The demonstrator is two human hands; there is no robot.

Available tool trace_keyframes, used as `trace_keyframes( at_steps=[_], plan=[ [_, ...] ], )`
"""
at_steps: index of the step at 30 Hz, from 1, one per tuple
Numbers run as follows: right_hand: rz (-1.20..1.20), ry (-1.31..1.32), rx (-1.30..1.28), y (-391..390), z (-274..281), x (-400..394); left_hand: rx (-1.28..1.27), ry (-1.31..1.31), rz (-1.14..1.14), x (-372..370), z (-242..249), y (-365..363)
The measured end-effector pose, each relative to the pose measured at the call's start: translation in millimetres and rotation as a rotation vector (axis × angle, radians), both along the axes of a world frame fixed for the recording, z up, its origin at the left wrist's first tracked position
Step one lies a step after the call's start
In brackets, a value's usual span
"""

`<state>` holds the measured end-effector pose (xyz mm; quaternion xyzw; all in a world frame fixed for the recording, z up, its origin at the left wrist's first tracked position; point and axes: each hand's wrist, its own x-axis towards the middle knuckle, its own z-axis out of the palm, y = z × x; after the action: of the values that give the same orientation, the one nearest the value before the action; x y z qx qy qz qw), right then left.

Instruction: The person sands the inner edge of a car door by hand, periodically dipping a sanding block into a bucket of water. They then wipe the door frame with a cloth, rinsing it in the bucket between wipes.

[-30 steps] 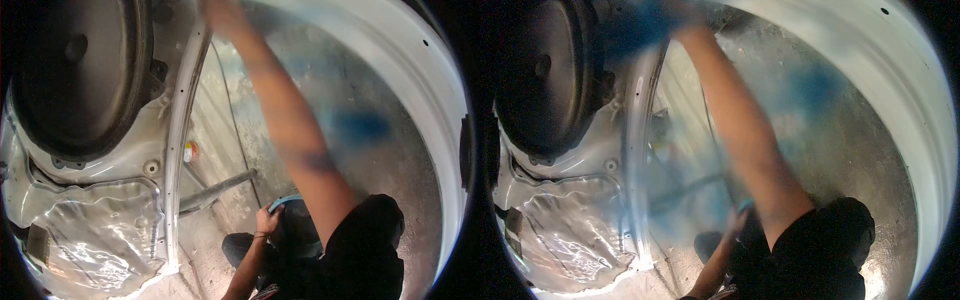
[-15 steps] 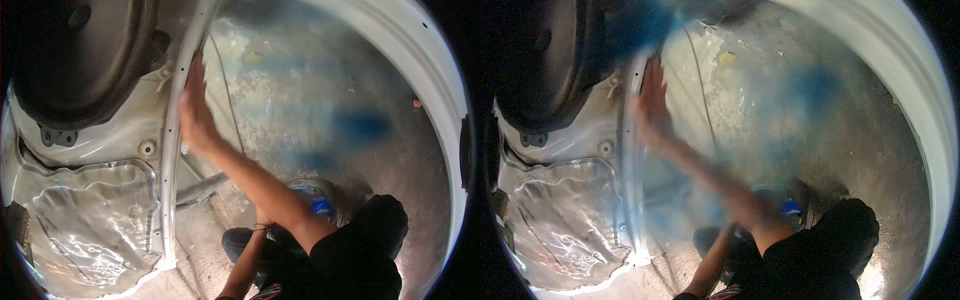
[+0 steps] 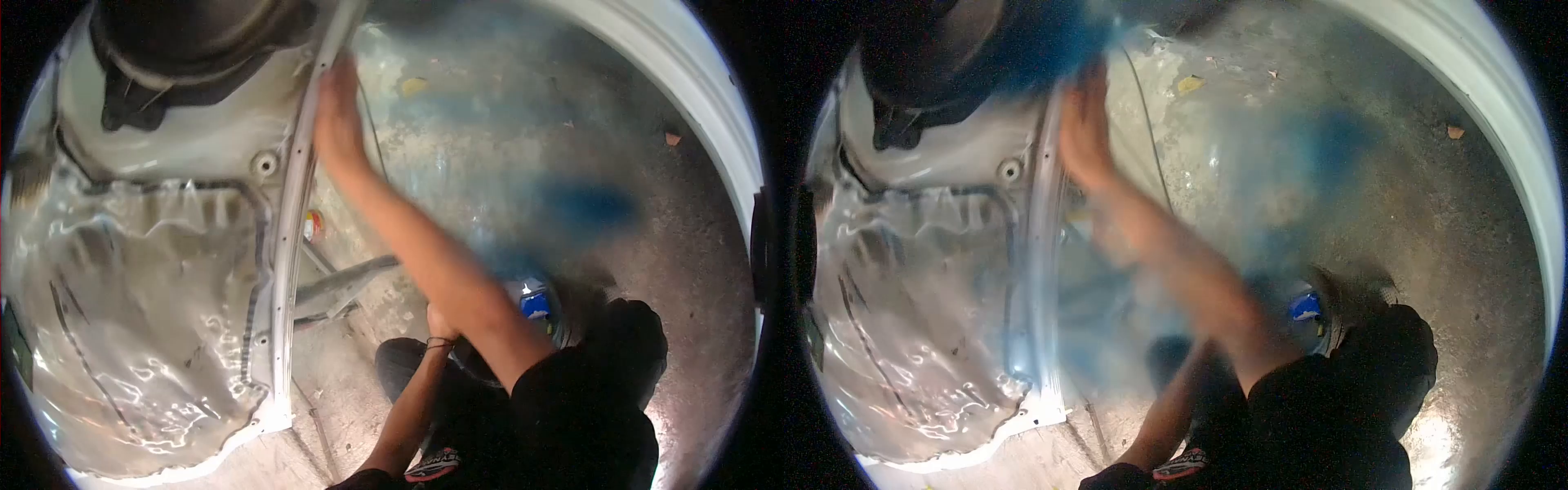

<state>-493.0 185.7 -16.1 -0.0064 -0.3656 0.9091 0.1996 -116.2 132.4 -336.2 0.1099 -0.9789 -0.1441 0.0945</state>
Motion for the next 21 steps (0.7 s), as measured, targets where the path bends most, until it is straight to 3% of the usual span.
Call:
trace_keyframes(
  at_steps=[2, 5, 6, 8, 10, 12, 13, 15, 16, 17, 18, 19, 21],
  plan=[
    [-0.147, -0.044, 0.112, -3.1, -21.0, -80.0, 0.371, -0.193, 0.163, -27.2, 75.9, 27.5],
    [0.087, 0.066, 0.067, 54.3, -37.7, -122.5, 0.341, -0.062, 0.059, -28.9, 78.7, 22.1],
    [0.312, 0.112, -0.085, 81.7, -34.0, -116.6, 0.448, -0.029, 0.126, -25.6, 78.2, 26.1],
    [0.214, 0.267, 0.033, 98.2, -55.7, -80.2, 0.542, 0.007, 0.223, -14.9, 73.9, 29.0],
    [0.433, 0.242, 0.073, 125.0, -61.8, -33.1, 0.769, 0.012, 0.440, 3.1, 57.8, 22.7],
    [0.954, 0.045, 0.005, 160.8, -75.3, 5.2, 0.925, 0.031, 0.587, 9.2, 71.2, 36.4],
    [1.122, -0.004, 0.274, 169.3, -82.6, 29.0, 1.058, 0.033, 0.726, 10.1, 75.4, 41.9],
    [1.458, 0.094, 0.925, 186.8, -100.6, 75.0, 1.129, 0.052, 0.677, 5.5, 88.5, 45.7],
    [1.657, -0.040, 1.124, 187.9, -88.5, 108.6, 0.966, -0.042, 0.682, -11.7, 124.7, 57.0],
    [1.720, -0.092, 1.064, 181.2, -124.3, 141.8, 0.805, -0.134, 0.686, -21.5, 144.0, 63.7],
    [1.769, -0.065, 1.346, 172.5, -145.8, 166.2, 1.020, 0.044, 0.635, -20.0, 105.5, 51.1],
    [1.798, -0.034, 1.633, 165.0, -168.0, 187.3, 1.038, 0.042, 0.640, -27.4, 106.1, 51.8],
    [1.496, 0.189, 2.028, 163.0, -248.6, 231.5, 0.732, 0.044, 0.555, -47.4, 110.5, 53.8]
  ],
)
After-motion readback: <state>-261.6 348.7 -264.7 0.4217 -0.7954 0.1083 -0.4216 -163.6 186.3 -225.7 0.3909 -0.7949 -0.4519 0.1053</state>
